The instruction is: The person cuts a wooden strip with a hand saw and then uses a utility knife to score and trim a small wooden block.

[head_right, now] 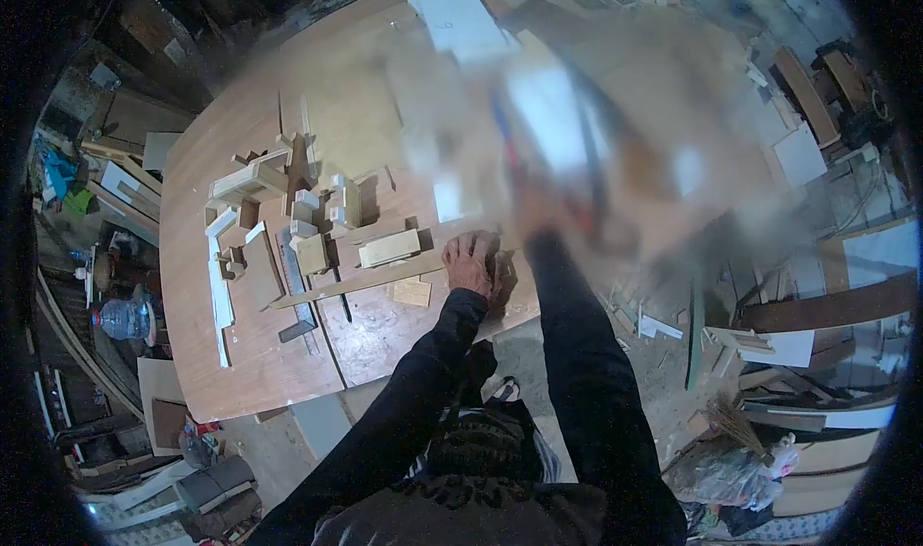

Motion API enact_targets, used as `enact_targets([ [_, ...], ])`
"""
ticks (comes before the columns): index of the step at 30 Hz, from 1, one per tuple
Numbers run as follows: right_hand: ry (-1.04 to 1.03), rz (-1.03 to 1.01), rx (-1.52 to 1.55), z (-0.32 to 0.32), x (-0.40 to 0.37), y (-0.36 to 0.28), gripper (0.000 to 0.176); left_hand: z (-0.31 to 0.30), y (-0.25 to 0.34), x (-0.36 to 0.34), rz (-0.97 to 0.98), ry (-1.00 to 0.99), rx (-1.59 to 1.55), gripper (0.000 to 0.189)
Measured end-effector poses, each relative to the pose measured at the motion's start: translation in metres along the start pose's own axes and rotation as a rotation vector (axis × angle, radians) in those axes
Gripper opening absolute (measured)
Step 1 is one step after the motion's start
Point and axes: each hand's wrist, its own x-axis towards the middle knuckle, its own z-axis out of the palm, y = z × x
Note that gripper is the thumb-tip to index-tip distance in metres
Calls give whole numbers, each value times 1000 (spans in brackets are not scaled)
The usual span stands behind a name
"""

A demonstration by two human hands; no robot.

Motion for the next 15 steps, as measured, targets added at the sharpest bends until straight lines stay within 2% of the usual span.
enact_targets([
  [2, -87, 231, 157, 9, 13, -9, 44, -3, 2, 0, 3, -1, 20, 39],
  [4, -87, 282, 205, 8, 15, -16, 46, -2, -1, -1, 3, 0, 44, 40],
  [7, -306, 462, 327, -15, 26, -22, 45, 4, -6, -2, 25, 20, 33, 40],
  [10, -312, 346, 393, -5, 31, -14, 45, 8, -8, -3, 11, 30, 40, 40],
  [11, -102, 321, 363, 13, 31, -14, 37, 9, -8, -3, 4, 36, 55, 41],
  [13, -41, 324, 421, 24, 21, -7, 35, 6, -6, -3, -9, 38, 69, 42],
  [15, 98, 336, 536, 4, 8, -1, 32, -6, 1, 1, -48, -153, 61, 43],
])
